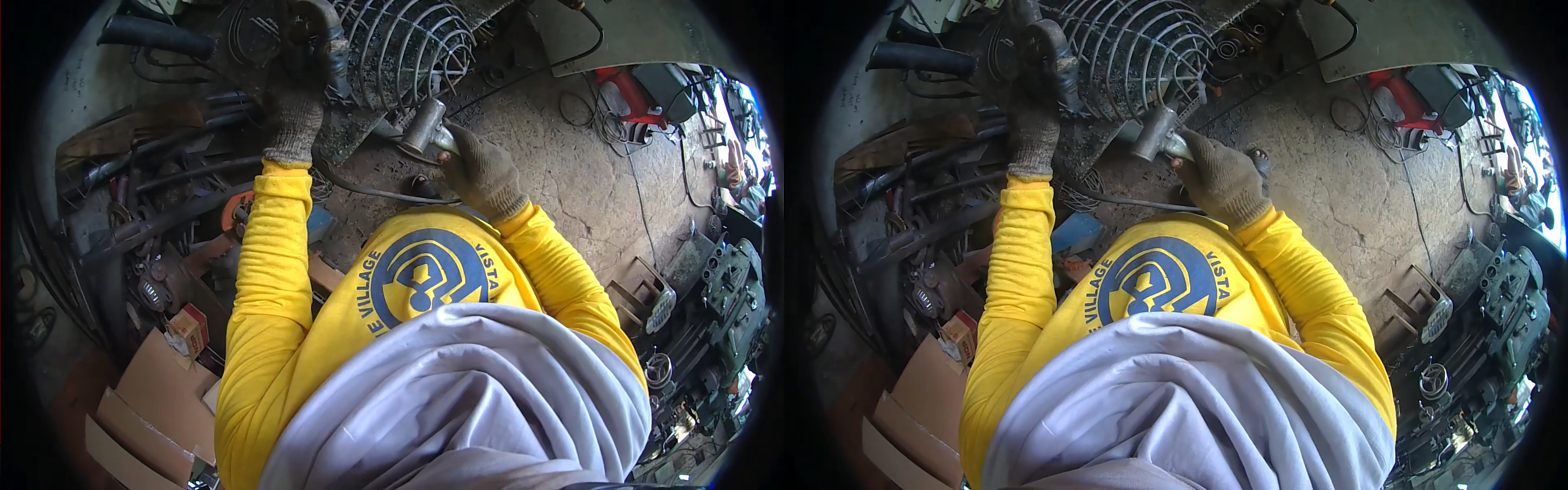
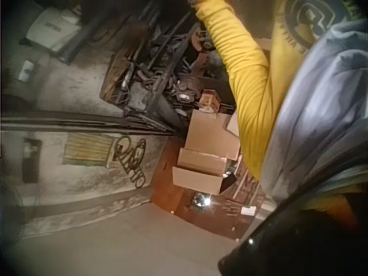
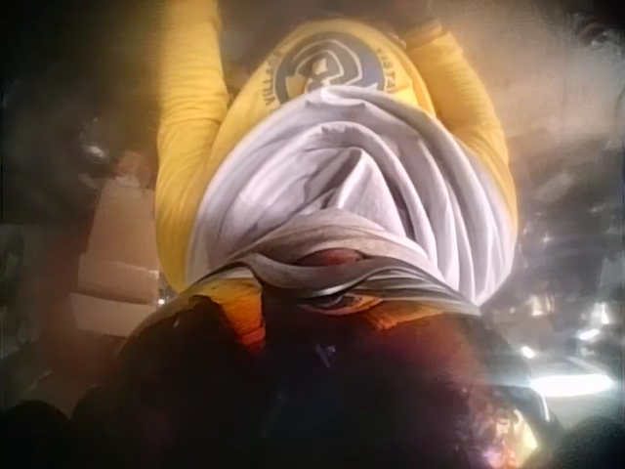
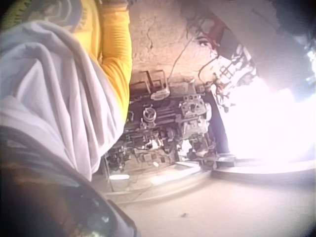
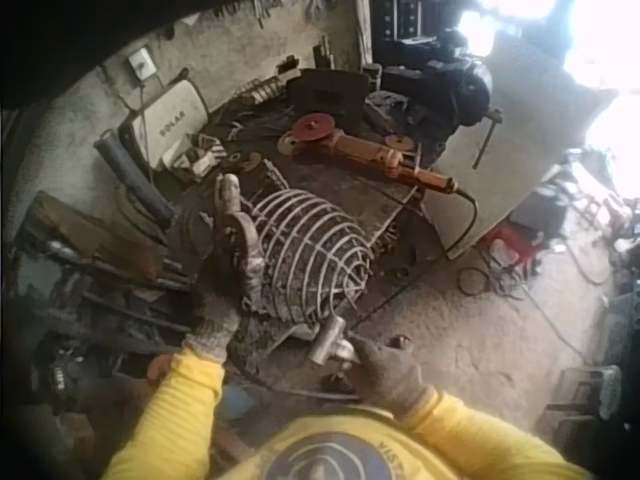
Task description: The person hammers a circular wire metal frame on a workbench and then uses a welding rod to join the metal wire segments together.
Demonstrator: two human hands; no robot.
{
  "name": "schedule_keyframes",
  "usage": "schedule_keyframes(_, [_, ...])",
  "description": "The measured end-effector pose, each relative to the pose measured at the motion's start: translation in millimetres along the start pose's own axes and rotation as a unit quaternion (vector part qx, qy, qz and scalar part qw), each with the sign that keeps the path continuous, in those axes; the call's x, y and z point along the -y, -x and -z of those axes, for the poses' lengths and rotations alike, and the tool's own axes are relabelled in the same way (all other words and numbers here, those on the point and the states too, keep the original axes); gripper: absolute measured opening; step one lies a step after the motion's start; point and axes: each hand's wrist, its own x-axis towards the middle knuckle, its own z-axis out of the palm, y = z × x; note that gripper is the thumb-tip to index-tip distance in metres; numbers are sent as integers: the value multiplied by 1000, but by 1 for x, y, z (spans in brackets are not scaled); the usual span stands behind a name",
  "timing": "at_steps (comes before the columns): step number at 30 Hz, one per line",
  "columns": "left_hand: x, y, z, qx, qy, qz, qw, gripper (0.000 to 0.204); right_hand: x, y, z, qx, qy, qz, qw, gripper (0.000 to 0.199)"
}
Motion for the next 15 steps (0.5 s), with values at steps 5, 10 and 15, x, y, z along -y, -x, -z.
schedule_keyframes(5, [0,-3,-15,-121,427,7,896,37,27,1,19,62,28,40,997,51])
schedule_keyframes(10, [17,-2,-34,-108,322,-41,940,35,7,-6,1,7,32,-38,999,50])
schedule_keyframes(15, [2,0,-26,-120,569,-18,813,36,24,4,15,52,34,29,998,49])
